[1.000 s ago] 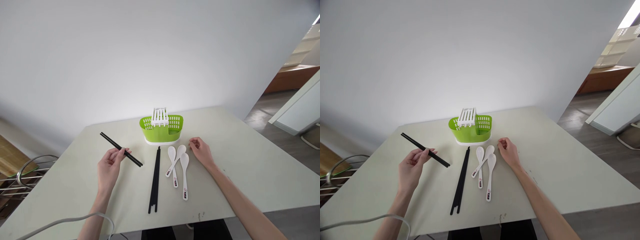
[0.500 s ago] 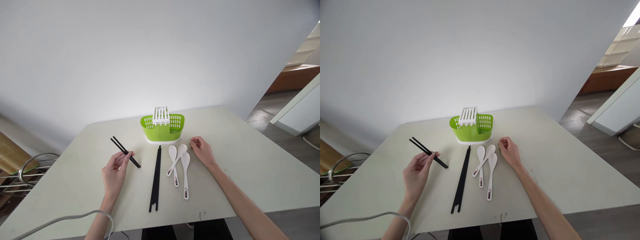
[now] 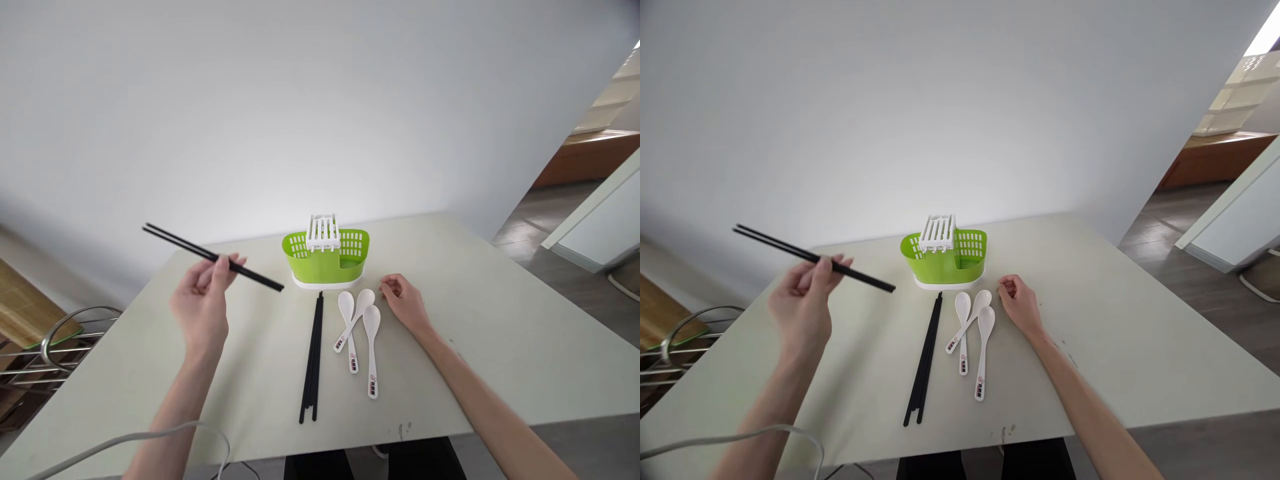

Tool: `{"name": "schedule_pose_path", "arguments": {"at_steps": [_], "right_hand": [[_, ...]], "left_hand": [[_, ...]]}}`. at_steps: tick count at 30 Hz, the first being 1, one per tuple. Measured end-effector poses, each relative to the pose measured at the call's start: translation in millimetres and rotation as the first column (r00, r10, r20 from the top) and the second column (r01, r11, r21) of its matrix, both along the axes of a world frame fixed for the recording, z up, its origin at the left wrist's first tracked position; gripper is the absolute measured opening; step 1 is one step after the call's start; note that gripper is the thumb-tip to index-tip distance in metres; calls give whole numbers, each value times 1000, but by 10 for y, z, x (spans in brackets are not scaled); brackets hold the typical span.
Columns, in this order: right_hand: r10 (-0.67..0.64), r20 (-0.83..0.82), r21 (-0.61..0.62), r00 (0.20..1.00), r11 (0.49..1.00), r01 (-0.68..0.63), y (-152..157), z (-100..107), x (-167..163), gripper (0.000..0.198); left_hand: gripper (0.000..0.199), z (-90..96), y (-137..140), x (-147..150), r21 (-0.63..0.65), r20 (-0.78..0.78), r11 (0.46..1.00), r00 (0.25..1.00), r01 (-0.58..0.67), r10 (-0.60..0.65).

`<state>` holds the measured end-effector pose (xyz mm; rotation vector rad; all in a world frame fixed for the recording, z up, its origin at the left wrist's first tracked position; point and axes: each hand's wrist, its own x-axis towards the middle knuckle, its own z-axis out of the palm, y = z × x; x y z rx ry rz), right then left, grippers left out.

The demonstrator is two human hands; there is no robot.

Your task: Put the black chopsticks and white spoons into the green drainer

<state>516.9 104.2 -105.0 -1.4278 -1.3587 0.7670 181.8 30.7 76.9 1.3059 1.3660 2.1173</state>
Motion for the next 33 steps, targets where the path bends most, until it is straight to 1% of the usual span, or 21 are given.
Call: {"name": "schedule_pose_path", "arguments": {"at_steps": [2,3,5,6,7,9,11,14,17,19,22,26,29,33], "right_hand": [[-1,0,-2,1000,1000,1,-7,10,-5,22],[0,0,-2,1000,1000,0,-9,13,-7,22],[0,0,-4,1000,1000,0,-13,17,-12,22],[0,0,-4,1000,1000,0,-14,17,-15,21],[-1,-1,-4,1000,1000,1,-13,16,-18,21],[-2,-3,-4,1000,1000,2,-10,11,-24,21],[1,-7,-1,1000,1000,-1,-5,6,-32,21],[8,-10,0,1000,1000,-8,4,-2,-43,21],[16,-14,4,1000,1000,-16,13,-9,-53,22],[24,-16,9,1000,1000,-24,16,-11,-58,22],[33,-15,17,999,999,-32,15,-10,-63,22],[35,-11,24,999,999,-35,8,-3,-61,21],[32,-9,21,999,999,-32,5,0,-58,21],[30,-11,13,1000,999,-29,9,-9,-53,21]], "left_hand": [[33,244,232,26,70,11,997,999,41,-41],[34,336,354,42,84,2,994,997,70,-71],[35,436,601,82,88,2,989,993,119,-119],[36,441,722,107,82,11,987,990,140,-142],[36,419,839,134,74,28,985,987,154,-157],[36,310,1049,188,42,58,983,982,177,-179],[34,154,1219,233,-7,87,982,979,186,-185],[30,-83,1403,253,-82,110,980,979,183,-173],[28,-264,1525,211,-138,60,979,988,153,-146],[28,-343,1580,169,-167,4,978,992,125,-126],[31,-407,1619,113,-236,-102,970,992,53,-79],[35,-434,1622,67,-315,-214,947,977,-59,-10],[34,-443,1622,50,-336,-238,938,971,-91,9],[36,-417,1603,60,-331,-238,940,971,-79,-2]]}}
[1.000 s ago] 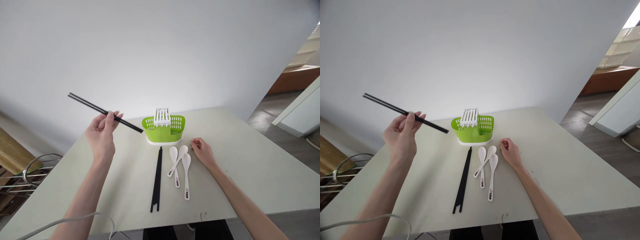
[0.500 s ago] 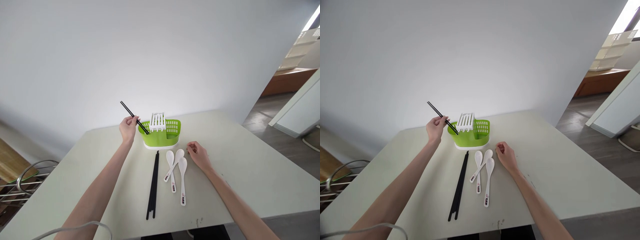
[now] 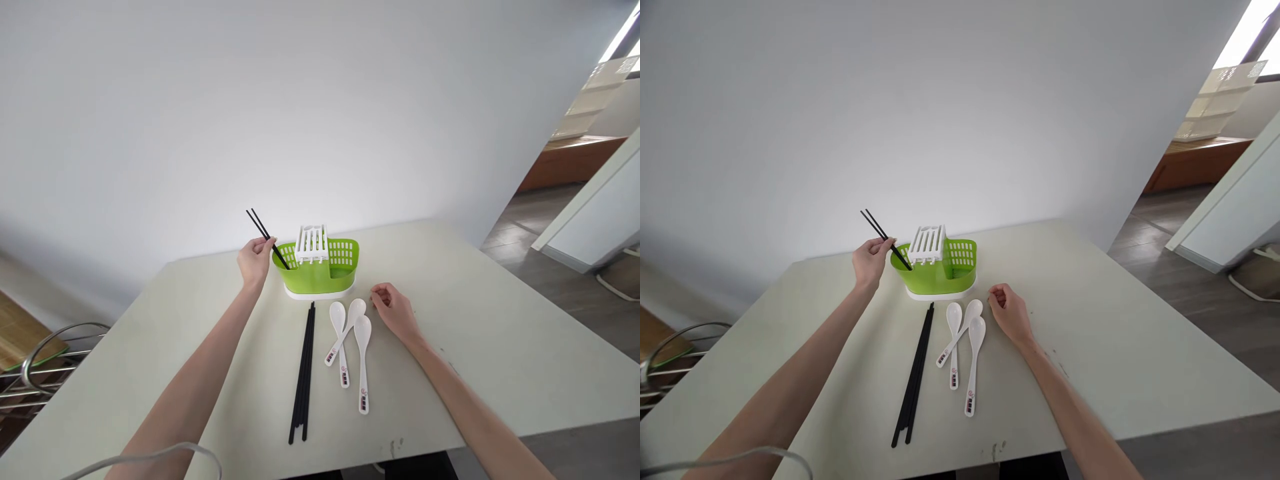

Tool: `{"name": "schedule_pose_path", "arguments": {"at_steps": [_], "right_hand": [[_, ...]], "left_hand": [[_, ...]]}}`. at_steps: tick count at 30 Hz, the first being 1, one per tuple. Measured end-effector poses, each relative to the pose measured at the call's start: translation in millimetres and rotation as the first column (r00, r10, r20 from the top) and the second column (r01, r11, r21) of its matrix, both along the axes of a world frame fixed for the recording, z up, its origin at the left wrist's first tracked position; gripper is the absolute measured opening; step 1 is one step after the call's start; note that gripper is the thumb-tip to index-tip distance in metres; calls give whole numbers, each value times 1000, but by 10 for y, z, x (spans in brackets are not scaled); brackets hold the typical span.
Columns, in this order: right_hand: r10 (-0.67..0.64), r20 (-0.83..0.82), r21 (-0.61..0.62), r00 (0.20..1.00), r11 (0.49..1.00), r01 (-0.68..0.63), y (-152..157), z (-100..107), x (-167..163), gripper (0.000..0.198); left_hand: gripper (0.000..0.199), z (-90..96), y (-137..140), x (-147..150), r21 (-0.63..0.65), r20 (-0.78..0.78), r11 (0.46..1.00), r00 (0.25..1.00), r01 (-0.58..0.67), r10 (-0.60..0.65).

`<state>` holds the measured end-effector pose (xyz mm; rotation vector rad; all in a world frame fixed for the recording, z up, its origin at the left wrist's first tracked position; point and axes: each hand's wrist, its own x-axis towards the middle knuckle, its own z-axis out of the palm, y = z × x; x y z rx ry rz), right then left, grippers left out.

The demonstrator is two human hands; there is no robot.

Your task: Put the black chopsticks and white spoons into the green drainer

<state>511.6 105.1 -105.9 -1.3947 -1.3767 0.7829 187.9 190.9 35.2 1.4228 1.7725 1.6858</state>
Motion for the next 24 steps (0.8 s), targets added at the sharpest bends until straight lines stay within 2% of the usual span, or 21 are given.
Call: {"name": "schedule_pose_path", "arguments": {"at_steps": [6,9,12,16,20,22,24], "right_hand": [[-1,-20,-3,1000,1000,1,10,-8,4,23],[-6,-40,-4,999,1000,6,3,11,5,22],[-3,-79,-3,997,1000,3,-4,40,2,22],[46,-172,21,984,999,-43,-21,111,-15,25],[161,-272,56,949,987,-151,-84,256,-44,30],[243,-315,61,918,970,-235,-127,339,-52,30],[309,-352,63,883,949,-308,-165,406,-49,33]], "left_hand": [[35,245,-195,76,198,196,973,967,122,-161],[37,442,-400,138,322,277,942,942,95,-189],[38,619,-678,234,396,304,916,933,62,-194],[36,761,-1084,368,399,256,911,942,104,-219],[34,756,-1353,455,423,261,902,941,88,-214],[36,675,-1411,525,362,317,917,904,165,-288],[40,540,-1444,645,241,404,926,837,291,-369]]}}
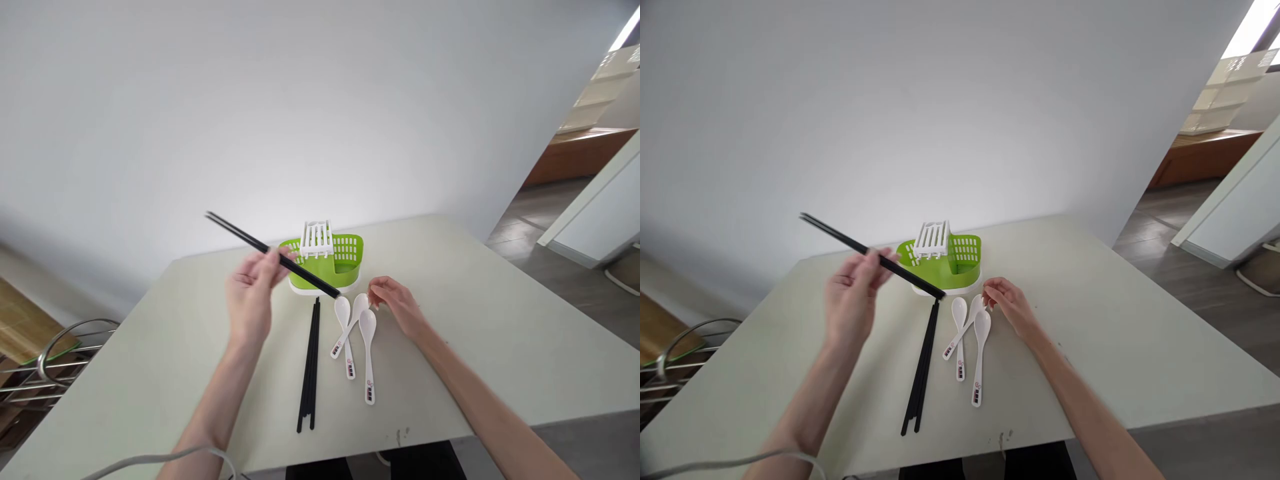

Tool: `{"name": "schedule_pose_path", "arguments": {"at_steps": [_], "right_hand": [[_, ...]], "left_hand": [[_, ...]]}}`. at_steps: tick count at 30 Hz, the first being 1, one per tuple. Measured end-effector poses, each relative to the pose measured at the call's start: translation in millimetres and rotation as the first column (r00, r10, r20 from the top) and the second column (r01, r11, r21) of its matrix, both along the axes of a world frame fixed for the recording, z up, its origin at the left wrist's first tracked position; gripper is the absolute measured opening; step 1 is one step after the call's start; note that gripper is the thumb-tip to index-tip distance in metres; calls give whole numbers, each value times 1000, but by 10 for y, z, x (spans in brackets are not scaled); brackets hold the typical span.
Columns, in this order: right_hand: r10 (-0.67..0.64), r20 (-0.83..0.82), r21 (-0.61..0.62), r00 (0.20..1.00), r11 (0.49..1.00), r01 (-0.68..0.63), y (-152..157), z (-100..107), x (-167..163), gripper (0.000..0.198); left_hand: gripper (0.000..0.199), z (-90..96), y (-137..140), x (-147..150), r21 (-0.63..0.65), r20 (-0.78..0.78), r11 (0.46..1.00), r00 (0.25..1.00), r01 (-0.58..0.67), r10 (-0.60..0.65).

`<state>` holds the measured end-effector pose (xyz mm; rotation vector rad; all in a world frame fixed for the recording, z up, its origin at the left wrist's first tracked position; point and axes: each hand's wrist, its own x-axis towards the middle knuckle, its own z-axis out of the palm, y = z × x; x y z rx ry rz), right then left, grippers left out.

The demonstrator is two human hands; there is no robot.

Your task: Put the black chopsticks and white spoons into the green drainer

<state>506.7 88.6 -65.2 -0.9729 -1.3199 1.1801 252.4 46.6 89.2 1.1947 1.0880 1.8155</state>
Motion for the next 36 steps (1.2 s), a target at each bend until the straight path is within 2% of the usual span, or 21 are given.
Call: {"name": "schedule_pose_path", "arguments": {"at_steps": [2,4,6,9,11,13,22,27,30,32,34,36], "right_hand": [[82,-48,-15,996,996,-82,-28,43,13,39],[217,-117,-47,969,974,-223,-54,67,30,47],[409,-176,-78,895,901,-427,-88,81,41,59],[631,-201,-95,749,749,-656,-147,87,35,67],[694,-197,-106,693,688,-718,-173,79,23,63],[719,-174,-131,673,661,-739,-180,69,18,60],[725,-61,-179,687,669,-722,-174,152,63,59],[728,-8,-149,685,677,-721,-183,182,42,66],[716,-15,-150,698,689,-709,-186,193,42,64],[722,-33,-159,691,679,-717,-186,196,47,61],[736,-54,-171,675,659,-732,-183,190,52,58],[751,-61,-180,658,640,-747,-178,179,57,57]], "left_hand": [[41,-167,-30,165,-143,47,979,989,142,-137],[42,-333,-61,349,-224,101,944,970,241,-223],[43,-467,-87,514,-252,147,920,952,299,-269],[43,-581,-96,669,-267,191,907,940,326,-282],[43,-607,-80,704,-280,205,904,941,321,-270],[42,-610,-52,696,-295,209,901,942,318,-264],[40,-567,44,570,-311,117,906,957,288,-264],[44,-448,103,491,-295,73,932,978,209,-196],[43,-323,142,372,-266,-86,958,988,104,-131],[41,-238,158,268,-252,-227,967,970,32,-91],[42,-166,165,166,-275,-323,961,940,15,-106],[45,-115,164,87,-316,-356,948,922,35,-152]]}}
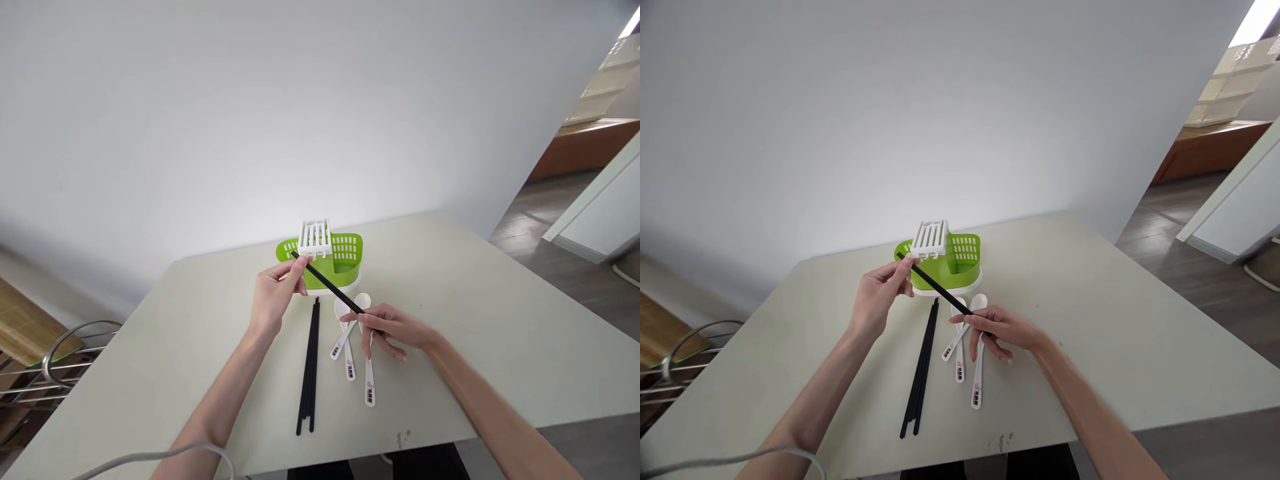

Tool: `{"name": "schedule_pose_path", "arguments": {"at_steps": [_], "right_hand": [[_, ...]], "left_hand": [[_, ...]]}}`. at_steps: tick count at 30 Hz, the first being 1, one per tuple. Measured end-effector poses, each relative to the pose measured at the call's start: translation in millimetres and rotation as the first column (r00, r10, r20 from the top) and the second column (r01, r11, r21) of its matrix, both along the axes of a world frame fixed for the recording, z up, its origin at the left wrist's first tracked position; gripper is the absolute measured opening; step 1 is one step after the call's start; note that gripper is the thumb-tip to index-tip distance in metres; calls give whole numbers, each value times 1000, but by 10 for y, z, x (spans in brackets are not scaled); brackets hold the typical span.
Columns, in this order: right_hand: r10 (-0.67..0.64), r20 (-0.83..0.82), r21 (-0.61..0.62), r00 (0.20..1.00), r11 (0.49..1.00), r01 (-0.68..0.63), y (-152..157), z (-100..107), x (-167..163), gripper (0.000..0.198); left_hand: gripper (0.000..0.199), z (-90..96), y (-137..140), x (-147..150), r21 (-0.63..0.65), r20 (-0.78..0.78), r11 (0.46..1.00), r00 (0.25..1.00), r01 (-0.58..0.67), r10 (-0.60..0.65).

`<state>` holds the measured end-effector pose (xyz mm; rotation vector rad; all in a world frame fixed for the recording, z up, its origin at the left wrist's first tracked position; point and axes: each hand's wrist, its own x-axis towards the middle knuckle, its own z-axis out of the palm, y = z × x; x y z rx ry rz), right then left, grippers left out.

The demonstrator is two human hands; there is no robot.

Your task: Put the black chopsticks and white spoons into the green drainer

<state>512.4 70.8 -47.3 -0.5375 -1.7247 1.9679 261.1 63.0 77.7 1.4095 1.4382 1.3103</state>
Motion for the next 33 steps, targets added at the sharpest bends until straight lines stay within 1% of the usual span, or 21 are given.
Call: {"name": "schedule_pose_path", "arguments": {"at_steps": [3,6,9,11,13,15,19,21,22,24,26,29,33], "right_hand": [[23,10,9,1000,1000,-23,7,-17,6,57],[36,3,6,999,999,-36,12,-35,7,56],[44,-29,-24,999,999,-45,22,-70,3,56],[46,-61,-45,997,998,-49,37,-101,2,57],[41,-98,-53,994,998,-46,58,-130,4,60],[22,-132,-55,991,998,-30,79,-152,8,59],[-16,-154,-58,988,998,7,99,-162,9,52],[-20,-155,-56,988,998,11,96,-156,1,51],[-21,-153,-54,988,998,13,93,-152,-4,50],[-26,-145,-52,989,998,19,86,-144,-14,49],[-34,-139,-50,990,998,27,82,-138,-21,48],[-34,-140,-48,990,998,28,84,-138,-25,48],[-32,-144,-56,989,998,25,88,-144,-27,48]], "left_hand": [[49,36,-14,-43,-27,-34,999,999,18,-19],[48,38,-36,-15,-20,-42,999,999,26,-27],[46,71,-40,-14,19,-23,999,999,48,-48],[45,164,-18,-96,87,-2,996,1000,27,-27],[43,335,24,-264,196,43,979,998,-51,43],[39,574,73,-497,311,87,938,987,-155,135],[31,1074,159,-981,469,163,826,950,-313,268],[31,1234,201,-1159,514,179,772,926,-375,331],[31,1277,228,-1224,530,174,749,916,-397,362],[30,1287,300,-1308,546,149,721,896,-428,419],[28,1211,397,-1331,525,121,726,883,-445,453],[28,997,576,-1264,451,89,772,883,-448,460],[28,691,831,-1061,353,14,845,906,-401,424]]}}
